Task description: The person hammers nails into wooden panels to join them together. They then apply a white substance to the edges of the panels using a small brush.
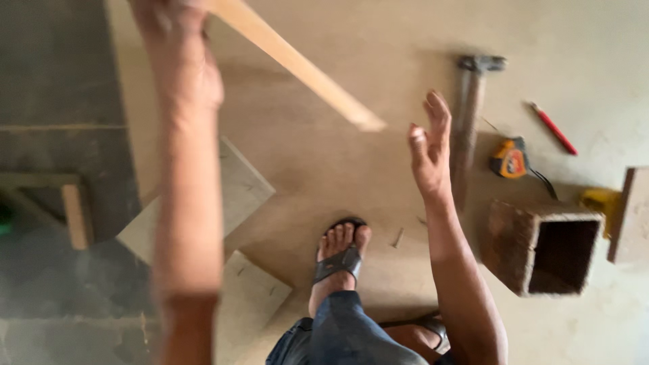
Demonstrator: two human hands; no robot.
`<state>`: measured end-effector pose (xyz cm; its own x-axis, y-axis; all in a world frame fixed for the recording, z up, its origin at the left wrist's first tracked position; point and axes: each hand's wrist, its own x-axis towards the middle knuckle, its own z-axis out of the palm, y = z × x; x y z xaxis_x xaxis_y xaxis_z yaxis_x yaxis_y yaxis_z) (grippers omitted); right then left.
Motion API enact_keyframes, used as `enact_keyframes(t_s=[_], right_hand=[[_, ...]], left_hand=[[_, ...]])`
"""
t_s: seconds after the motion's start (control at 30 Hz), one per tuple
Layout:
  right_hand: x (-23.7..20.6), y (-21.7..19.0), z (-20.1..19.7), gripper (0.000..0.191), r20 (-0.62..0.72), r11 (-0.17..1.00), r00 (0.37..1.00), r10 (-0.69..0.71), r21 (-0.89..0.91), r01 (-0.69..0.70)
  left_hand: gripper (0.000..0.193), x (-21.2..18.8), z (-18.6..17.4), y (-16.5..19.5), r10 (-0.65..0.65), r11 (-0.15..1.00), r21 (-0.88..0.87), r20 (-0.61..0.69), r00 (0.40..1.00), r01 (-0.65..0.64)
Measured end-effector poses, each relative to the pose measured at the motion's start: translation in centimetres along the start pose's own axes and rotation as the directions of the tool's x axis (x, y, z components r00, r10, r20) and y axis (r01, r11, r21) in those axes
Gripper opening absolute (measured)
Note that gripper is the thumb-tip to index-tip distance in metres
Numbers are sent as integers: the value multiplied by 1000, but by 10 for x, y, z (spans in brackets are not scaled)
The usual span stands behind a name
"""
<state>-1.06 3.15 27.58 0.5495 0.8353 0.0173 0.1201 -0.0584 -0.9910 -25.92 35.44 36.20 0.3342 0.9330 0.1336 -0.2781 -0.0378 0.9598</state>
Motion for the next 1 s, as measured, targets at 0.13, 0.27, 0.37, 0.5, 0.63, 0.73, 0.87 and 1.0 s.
enact_keyframes(t_s=[0.13,0.27,0.37,0.5,0.63,0.73,0.87,1.0], right_hand=[[23,-3,53,68,20,820,1000,-22,572,7],[32,8,76,44,-186,981,976,-109,140,137],[39,28,80,48,-348,986,926,-144,-130,105],[64,57,76,52,-534,911,845,-23,-359,-202],[81,68,54,46,-524,814,849,65,-465,-349],[95,67,39,28,-436,855,895,95,-424,-297],[106,60,18,23,-274,829,955,-111,-555,-63],[83,53,-18,32,-234,640,919,-317,-768,25]], left_hand=[[96,-58,-34,-44,-273,932,-321,-310,911,170],[115,-98,-41,-68,-639,709,-598,-321,699,373],[114,-130,-35,-76,-685,687,-575,-312,658,443],[101,-157,-23,-97,-676,737,-380,-414,610,559],[76,-176,-6,-122,-631,774,-293,-288,720,561],[55,-199,12,-135,-623,776,-254,-173,763,577],[46,-223,41,-150,-585,802,-159,-9,811,576],[39,-231,67,-155,-522,853,11,36,852,522]])
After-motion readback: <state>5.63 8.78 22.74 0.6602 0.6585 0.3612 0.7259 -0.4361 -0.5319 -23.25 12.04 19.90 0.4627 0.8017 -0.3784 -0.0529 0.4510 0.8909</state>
